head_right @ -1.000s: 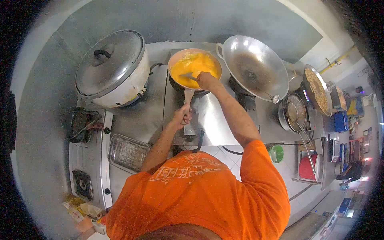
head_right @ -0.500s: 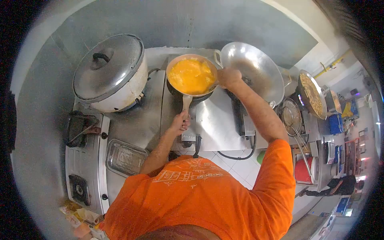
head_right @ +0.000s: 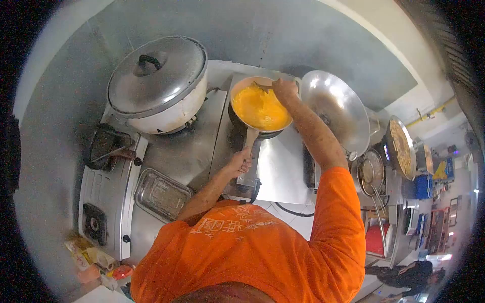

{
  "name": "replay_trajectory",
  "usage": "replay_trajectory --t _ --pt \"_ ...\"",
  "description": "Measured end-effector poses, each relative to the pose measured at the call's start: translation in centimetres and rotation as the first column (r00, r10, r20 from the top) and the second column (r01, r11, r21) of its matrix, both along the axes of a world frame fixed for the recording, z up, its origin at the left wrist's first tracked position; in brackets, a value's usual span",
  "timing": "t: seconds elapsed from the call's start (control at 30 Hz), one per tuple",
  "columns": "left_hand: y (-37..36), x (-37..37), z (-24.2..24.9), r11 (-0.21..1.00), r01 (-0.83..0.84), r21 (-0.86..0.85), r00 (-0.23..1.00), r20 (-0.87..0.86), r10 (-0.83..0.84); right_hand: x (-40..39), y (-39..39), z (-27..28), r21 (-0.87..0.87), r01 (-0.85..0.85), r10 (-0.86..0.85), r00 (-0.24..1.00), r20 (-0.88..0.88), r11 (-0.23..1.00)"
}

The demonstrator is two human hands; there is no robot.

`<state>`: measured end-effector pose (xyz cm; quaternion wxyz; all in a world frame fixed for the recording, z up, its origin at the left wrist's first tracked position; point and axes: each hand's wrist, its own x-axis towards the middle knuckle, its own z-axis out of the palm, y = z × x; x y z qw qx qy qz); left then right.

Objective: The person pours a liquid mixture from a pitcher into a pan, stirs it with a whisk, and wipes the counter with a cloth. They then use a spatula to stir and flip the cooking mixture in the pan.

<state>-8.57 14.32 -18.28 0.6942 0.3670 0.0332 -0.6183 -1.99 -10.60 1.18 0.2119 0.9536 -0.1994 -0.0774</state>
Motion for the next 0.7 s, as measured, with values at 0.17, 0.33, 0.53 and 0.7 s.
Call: replay_trajectory --t 0.17,0.33,0.53,0.7 --pt "0.0 -0.1 -0.4 0.998 0.019 -0.052 0.998 0.054 -0.016 1.9 -0.2 2.0 0.099 -0.182 0.192 0.977 -0.096 0.978" --pt "-0.2 -0.1 0.1 1.0 0.015 0.018 0.999 0.035 -0.016 -0.1 0.0 0.1 0.046 -0.299 0.302 0.949 -0.088 0.953" --pt "-0.2 0.2 -1.0 0.999 0.033 -0.015 0.999 -0.029 -0.033 -4.8 1.7 -1.3 0.024 -0.385 0.385 0.914 -0.125 0.923" --pt "-0.2 0.0 -0.9 1.0 0.023 -0.021 1.0 -0.014 -0.023 -7.7 1.4 2.3 0.07 -0.276 0.285 0.936 -0.207 0.959"
